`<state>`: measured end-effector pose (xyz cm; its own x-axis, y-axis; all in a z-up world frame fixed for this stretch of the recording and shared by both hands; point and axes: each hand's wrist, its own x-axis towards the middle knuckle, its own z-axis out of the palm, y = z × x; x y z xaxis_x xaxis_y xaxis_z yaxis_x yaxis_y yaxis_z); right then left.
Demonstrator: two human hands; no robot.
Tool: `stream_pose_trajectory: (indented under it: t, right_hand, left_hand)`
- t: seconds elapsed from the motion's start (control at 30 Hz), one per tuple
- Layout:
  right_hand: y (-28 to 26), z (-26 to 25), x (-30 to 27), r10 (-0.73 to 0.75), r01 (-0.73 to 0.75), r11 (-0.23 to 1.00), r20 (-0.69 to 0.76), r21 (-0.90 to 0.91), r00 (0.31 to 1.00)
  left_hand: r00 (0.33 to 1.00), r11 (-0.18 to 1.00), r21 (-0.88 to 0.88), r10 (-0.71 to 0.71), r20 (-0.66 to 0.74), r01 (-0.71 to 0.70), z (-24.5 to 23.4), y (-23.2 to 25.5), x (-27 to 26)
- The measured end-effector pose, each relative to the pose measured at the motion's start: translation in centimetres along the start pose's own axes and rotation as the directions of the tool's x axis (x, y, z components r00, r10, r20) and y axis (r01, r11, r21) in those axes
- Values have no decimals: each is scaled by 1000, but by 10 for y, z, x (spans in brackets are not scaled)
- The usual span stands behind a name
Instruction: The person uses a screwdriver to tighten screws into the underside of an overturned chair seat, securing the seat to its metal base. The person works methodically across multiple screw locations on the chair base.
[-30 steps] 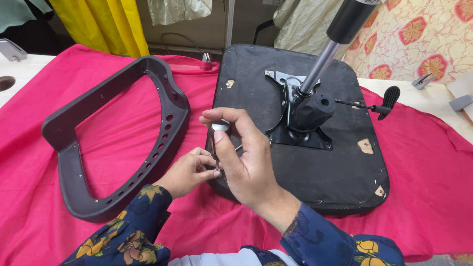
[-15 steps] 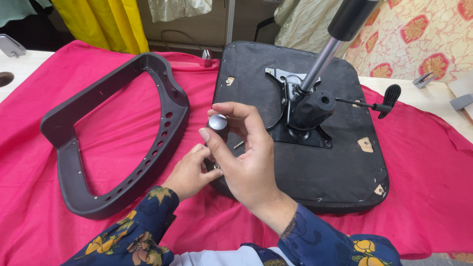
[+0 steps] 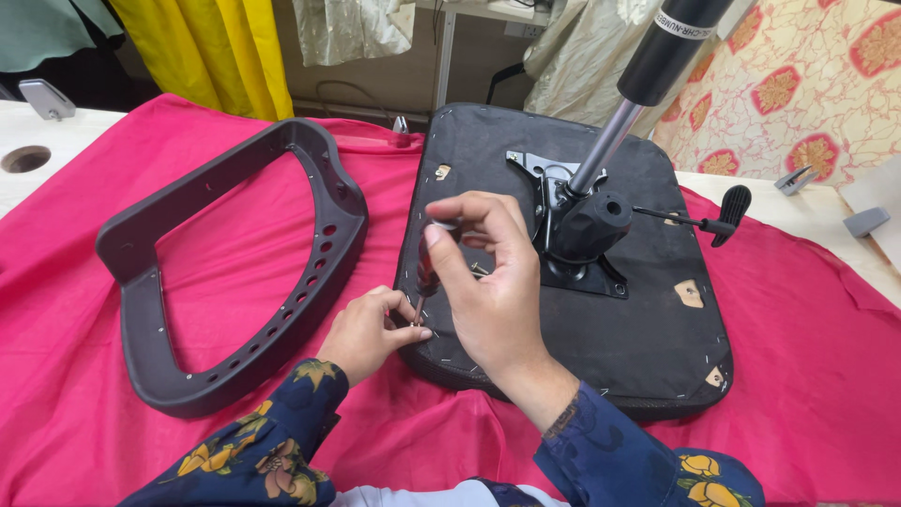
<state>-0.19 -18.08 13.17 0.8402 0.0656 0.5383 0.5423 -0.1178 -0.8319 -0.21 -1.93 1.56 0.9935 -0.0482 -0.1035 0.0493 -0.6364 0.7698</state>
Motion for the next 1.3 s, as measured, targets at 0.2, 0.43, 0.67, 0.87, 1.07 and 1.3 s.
stream_pose_trajectory:
  t: [0.2, 0.43, 0.67, 0.87, 1.07, 1.3]
  right_hand:
    - [-5, 0, -6, 138, -143, 984, 48, 107, 989]
    - [0, -2, -1, -73, 75, 982, 18, -176, 997]
    - [-2, -5, 1, 240, -252, 946, 83, 206, 967]
    - [-3, -4, -1, -206, 206, 931, 33, -300, 978]
    - [-4, -3, -2, 47, -50, 997, 50, 62, 998]
    - [-4, -8, 0, -166, 177, 969, 71, -174, 983]
  left_hand:
    - [997, 998, 63, -3, -79, 8, 4, 10, -5]
    - [989, 978, -152, 142, -37, -146, 7, -5, -17]
    - [993, 985, -145, 82, -80, -93, 3, -13, -14]
    - [997, 996, -91, -17, -73, 10, -2, 3, -16]
    - [997, 999, -26, -25, -78, 23, 1, 11, -15]
    - [995, 980, -174, 102, 6, -99, 13, -15, -9]
